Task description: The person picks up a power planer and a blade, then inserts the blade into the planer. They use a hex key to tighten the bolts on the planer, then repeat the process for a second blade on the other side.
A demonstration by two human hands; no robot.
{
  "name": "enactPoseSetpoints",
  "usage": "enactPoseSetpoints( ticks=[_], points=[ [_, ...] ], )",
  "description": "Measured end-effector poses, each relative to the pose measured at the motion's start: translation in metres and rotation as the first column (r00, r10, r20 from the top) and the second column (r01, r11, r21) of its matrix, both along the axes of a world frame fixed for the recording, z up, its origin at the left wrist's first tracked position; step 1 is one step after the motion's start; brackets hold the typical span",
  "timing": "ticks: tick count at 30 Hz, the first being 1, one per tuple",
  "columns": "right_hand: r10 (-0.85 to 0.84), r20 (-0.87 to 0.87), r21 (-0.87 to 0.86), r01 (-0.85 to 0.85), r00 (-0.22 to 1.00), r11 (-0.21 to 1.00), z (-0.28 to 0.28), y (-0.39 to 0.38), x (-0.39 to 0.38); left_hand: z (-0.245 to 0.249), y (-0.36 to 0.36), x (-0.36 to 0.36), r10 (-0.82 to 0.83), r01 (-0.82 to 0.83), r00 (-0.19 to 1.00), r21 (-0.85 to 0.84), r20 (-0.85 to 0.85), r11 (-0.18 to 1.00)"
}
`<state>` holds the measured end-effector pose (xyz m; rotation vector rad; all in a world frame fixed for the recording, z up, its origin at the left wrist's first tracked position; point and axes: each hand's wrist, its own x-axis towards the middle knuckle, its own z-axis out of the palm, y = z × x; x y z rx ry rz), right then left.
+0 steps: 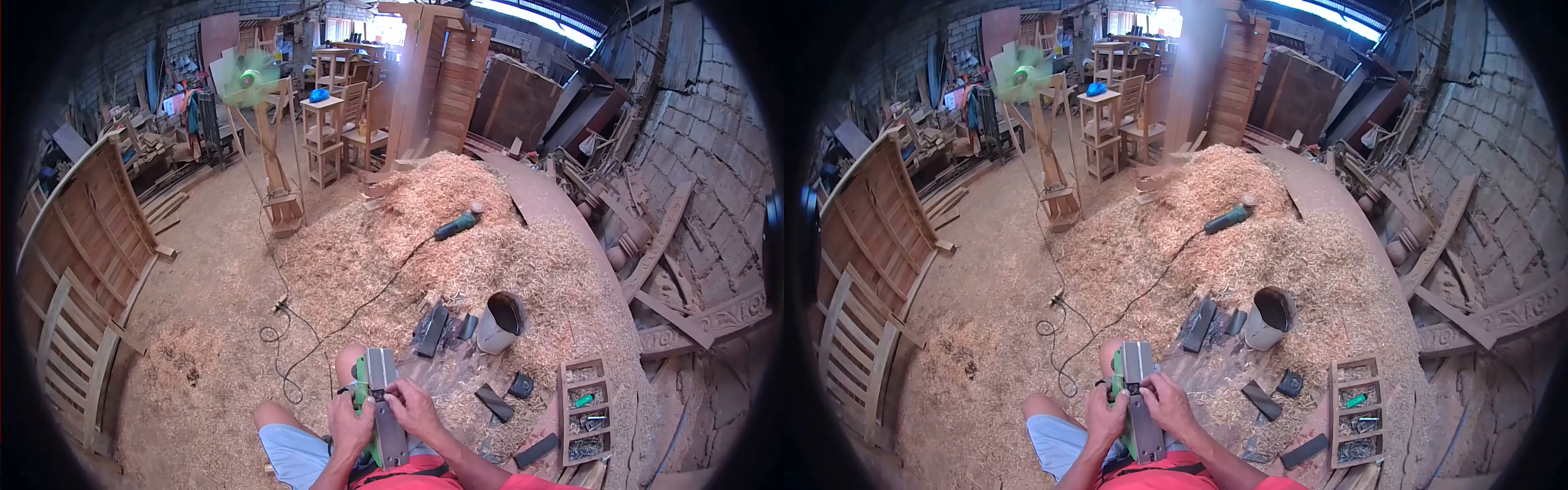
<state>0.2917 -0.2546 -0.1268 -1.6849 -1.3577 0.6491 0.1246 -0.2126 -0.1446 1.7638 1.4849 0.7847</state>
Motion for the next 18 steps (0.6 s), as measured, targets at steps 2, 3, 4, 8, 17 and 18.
enactPoseSetpoints(
  ticks=[2, 3, 4, 8, 17, 18],
  points=[
    [-0.011, 0.013, -0.039, 0.011, 1.0, 0.999, -0.005, 0.004, 0.003, 0.0, -0.002, 0.0, 0.016, -0.017, 1.0, -0.029, -0.007, 0.999],
    [-0.017, 0.021, -0.054, 0.018, 1.0, 0.998, -0.005, 0.007, 0.005, 0.0, -0.001, 0.001, 0.024, -0.024, 1.0, -0.04, -0.009, 0.999],
    [-0.018, 0.003, -0.041, 0.018, 1.0, 0.999, -0.003, 0.006, 0.003, 0.0, -0.001, 0.001, 0.022, -0.022, 1.0, -0.038, -0.013, 0.999],
    [-0.002, -0.05, -0.043, 0.0, 0.999, 0.999, -0.006, 0.004, 0.002, -0.002, 0.0, -0.002, 0.012, -0.013, 1.0, -0.035, -0.025, 0.999],
    [-0.057, -0.239, -0.176, 0.015, 0.969, 0.984, 0.002, 0.001, 0.005, 0.003, -0.003, 0.003, 0.011, -0.012, 1.0, -0.038, -0.02, 0.999],
    [-0.08, -0.282, -0.224, 0.016, 0.956, 0.975, 0.009, 0.003, 0.004, 0.003, -0.003, 0.003, 0.011, -0.012, 1.0, -0.042, -0.016, 0.999]
  ],
)
